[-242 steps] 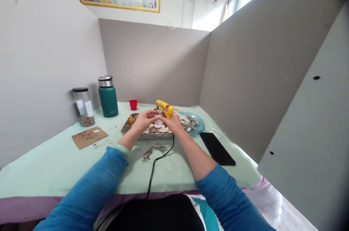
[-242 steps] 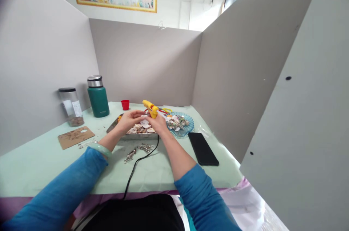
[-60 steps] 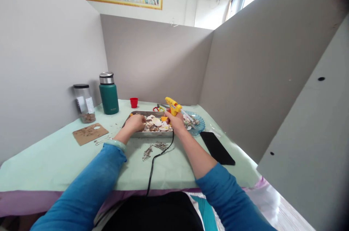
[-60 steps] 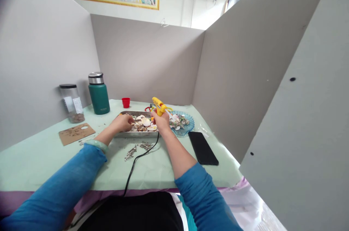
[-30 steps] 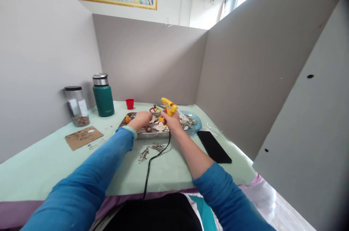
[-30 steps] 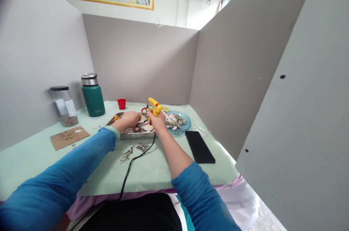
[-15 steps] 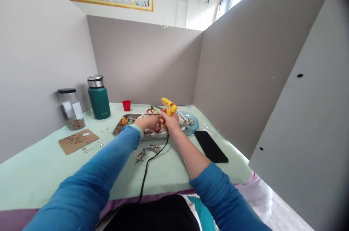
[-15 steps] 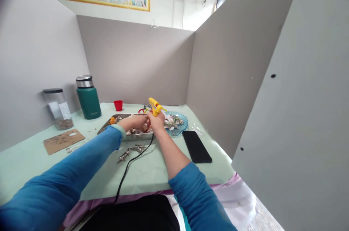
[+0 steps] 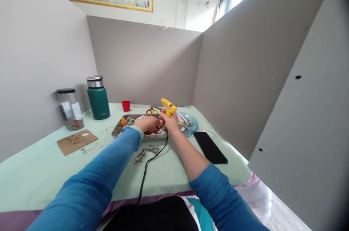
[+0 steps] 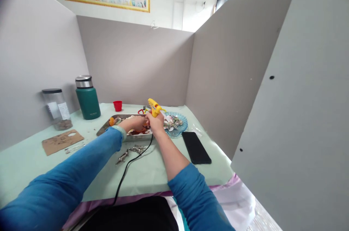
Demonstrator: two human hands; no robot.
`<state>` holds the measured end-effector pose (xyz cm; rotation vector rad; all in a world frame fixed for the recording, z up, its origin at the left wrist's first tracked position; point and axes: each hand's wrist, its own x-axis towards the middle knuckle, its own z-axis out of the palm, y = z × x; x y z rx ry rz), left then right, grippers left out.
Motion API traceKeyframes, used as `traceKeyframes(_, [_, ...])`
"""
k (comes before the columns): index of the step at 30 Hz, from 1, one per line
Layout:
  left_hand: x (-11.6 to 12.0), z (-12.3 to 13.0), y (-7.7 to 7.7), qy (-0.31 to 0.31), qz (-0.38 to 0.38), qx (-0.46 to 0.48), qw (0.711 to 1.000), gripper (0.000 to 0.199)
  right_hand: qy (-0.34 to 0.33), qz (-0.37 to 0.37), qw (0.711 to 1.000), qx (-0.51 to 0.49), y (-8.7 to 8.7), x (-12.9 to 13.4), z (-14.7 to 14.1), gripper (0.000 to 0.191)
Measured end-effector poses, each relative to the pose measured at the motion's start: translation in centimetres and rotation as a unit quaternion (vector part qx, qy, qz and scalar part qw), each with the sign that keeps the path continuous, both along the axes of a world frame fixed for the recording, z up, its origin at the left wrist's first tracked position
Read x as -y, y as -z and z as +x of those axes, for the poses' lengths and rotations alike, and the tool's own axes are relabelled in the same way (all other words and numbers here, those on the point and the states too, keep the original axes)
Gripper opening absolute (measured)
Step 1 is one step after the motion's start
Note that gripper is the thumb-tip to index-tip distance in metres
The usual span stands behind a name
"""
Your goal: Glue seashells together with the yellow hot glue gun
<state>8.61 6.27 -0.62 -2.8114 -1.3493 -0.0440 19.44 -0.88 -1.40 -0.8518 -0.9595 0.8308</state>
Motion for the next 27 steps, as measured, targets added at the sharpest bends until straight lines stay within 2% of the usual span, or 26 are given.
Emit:
traceKeyframes(3, [0.0, 0.0, -0.2, -0.006, 0.039, -0.023, 0.999, 0.031, -0.003, -0.003, 1.000, 0.001, 0.0, 0.0, 0.0, 0.023])
traceKeyframes(7, [-0.3, -0.9, -1.9, -0.051, 0.042, 0.049, 0.997, 0.026, -0.004, -0.005, 1.000, -0.003, -0.1, 0.1, -0.1, 0.024])
traceKeyframes(10, [-0.1, -1.3, -2.7, -0.092, 0.025, 0.078, 0.992, 0.024, -0.003, -0.005, 1.000, -0.005, -0.1, 0.2, -0.1, 0.024])
traceKeyframes(13, [0.1, -1.4, -2.7, -0.110, -0.026, 0.098, 0.989, 0.030, -0.009, -0.008, 1.000, -0.008, -0.1, 0.3, -0.1, 0.024])
traceKeyframes(15, [0.2, -1.4, -2.3, -0.095, -0.077, 0.126, 0.984, 0.040, -0.009, -0.011, 1.000, -0.010, -0.1, 0.3, -0.1, 0.025])
traceKeyframes(18, [0.0, -1.6, -1.9, -0.032, -0.144, 0.191, 0.971, 0.052, -0.003, -0.011, 1.000, -0.011, -0.2, 0.3, -0.1, 0.025])
traceKeyframes(20, [-0.1, -2.0, -1.9, -0.031, -0.123, 0.204, 0.971, 0.050, -0.001, -0.012, 1.000, -0.010, -0.2, 0.3, -0.1, 0.025])
traceKeyframes(21, [-0.3, -2.3, -1.9, -0.059, -0.089, 0.188, 0.976, 0.048, -0.001, -0.014, 1.000, -0.008, -0.2, 0.3, -0.1, 0.026])
traceKeyframes(23, [-0.5, -3.3, -1.8, -0.156, 0.005, 0.121, 0.980, 0.043, 0.000, -0.020, 1.000, -0.003, -0.1, 0.2, 0.0, 0.026])
traceKeyframes(25, [-0.9, -4.5, -1.7, -0.258, 0.068, 0.049, 0.962, 0.039, 0.004, -0.023, 1.000, 0.004, 0.0, 0.1, 0.0, 0.025])
traceKeyframes(27, [-1.4, -5.8, -1.5, -0.295, 0.054, 0.021, 0.954, 0.036, 0.007, -0.023, 1.000, 0.011, 0.1, 0.0, 0.0, 0.025])
